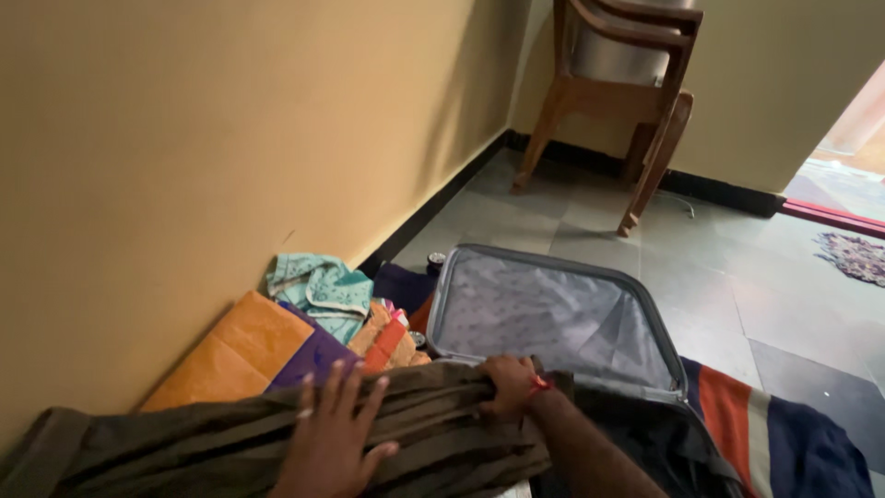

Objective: The person packs a suitcase by hand, folding and placing trousers and a shirt into the main compartment.

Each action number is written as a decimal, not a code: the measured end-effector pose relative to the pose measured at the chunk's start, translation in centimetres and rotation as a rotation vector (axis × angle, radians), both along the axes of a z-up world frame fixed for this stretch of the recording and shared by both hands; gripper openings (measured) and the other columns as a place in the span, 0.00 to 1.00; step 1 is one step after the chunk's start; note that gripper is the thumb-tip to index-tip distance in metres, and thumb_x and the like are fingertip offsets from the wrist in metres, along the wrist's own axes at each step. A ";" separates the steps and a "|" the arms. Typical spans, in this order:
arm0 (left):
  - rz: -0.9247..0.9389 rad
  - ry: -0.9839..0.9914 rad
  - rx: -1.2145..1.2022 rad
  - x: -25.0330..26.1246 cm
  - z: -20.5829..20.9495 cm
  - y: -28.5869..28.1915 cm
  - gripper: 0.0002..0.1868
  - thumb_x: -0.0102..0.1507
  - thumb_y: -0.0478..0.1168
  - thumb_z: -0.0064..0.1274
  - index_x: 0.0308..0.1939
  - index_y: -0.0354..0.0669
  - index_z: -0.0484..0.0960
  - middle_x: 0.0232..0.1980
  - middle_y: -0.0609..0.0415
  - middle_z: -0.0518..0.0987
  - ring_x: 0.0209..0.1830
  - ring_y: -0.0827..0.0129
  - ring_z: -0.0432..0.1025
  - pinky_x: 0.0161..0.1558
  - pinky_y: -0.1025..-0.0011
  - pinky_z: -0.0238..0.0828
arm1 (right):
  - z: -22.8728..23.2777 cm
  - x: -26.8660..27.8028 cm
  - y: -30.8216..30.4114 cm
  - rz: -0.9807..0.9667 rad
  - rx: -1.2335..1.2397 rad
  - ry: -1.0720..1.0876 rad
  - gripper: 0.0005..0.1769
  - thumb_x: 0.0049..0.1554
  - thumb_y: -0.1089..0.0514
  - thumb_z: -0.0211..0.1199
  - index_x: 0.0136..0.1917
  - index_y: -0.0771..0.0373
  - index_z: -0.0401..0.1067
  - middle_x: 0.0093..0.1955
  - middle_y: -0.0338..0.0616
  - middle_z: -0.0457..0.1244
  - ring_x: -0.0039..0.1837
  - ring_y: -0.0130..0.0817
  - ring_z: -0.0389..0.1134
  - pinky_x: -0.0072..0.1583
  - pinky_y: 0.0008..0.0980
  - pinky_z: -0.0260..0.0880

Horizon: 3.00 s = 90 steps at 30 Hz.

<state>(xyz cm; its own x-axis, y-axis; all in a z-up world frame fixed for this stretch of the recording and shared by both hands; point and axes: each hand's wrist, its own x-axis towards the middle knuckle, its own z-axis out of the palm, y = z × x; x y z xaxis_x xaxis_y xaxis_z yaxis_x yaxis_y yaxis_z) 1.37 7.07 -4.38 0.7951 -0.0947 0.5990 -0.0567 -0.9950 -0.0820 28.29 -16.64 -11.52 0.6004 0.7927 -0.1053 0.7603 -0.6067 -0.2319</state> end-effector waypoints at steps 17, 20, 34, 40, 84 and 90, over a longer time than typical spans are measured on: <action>0.045 0.098 -0.022 3.3 -4.5 2.4 0.37 0.62 0.62 0.45 0.69 0.46 0.67 0.67 0.45 0.68 0.72 0.51 0.55 0.72 0.43 0.40 | 2.0 -1.7 -1.3 -0.146 0.080 -0.205 0.32 0.59 0.28 0.52 0.48 0.56 0.78 0.41 0.52 0.70 0.49 0.57 0.71 0.55 0.51 0.69; 0.007 0.128 -0.025 3.3 -4.5 2.2 0.38 0.61 0.61 0.48 0.70 0.45 0.67 0.61 0.44 0.70 0.68 0.51 0.58 0.70 0.45 0.45 | 3.7 -1.3 -2.1 -0.154 0.008 -0.100 0.33 0.58 0.27 0.52 0.47 0.55 0.81 0.44 0.52 0.71 0.51 0.56 0.72 0.56 0.51 0.70; -0.328 0.259 -0.153 10.3 -8.3 -4.5 0.40 0.63 0.60 0.52 0.75 0.52 0.62 0.55 0.41 0.69 0.55 0.47 0.64 0.58 0.50 0.62 | 6.0 1.5 -15.1 -0.506 -0.413 0.355 0.40 0.54 0.23 0.56 0.51 0.61 0.82 0.51 0.51 0.73 0.55 0.45 0.75 0.58 0.45 0.72; -0.450 0.369 -0.109 14.2 -10.4 -9.0 0.41 0.61 0.61 0.54 0.76 0.60 0.60 0.61 0.38 0.68 0.60 0.44 0.62 0.60 0.47 0.61 | -0.9 2.2 -21.4 -0.397 -0.443 0.298 0.42 0.57 0.23 0.52 0.44 0.65 0.83 0.44 0.55 0.73 0.49 0.48 0.75 0.55 0.48 0.73; -0.300 0.158 -0.294 9.5 -16.2 -14.9 0.42 0.59 0.63 0.48 0.74 0.55 0.60 0.78 0.42 0.53 0.77 0.40 0.43 0.68 0.30 0.34 | -4.2 -2.5 -28.0 -0.505 0.000 -0.260 0.12 0.56 0.49 0.60 0.43 0.60 0.75 0.45 0.52 0.69 0.54 0.54 0.67 0.58 0.49 0.66; -0.250 0.147 -0.238 10.3 -16.8 -15.3 0.44 0.55 0.66 0.44 0.75 0.61 0.60 0.80 0.46 0.53 0.76 0.42 0.44 0.65 0.29 0.38 | 0.5 -5.7 -27.1 -0.576 -0.060 -0.420 0.15 0.56 0.45 0.62 0.45 0.59 0.74 0.45 0.50 0.67 0.56 0.50 0.67 0.58 0.47 0.66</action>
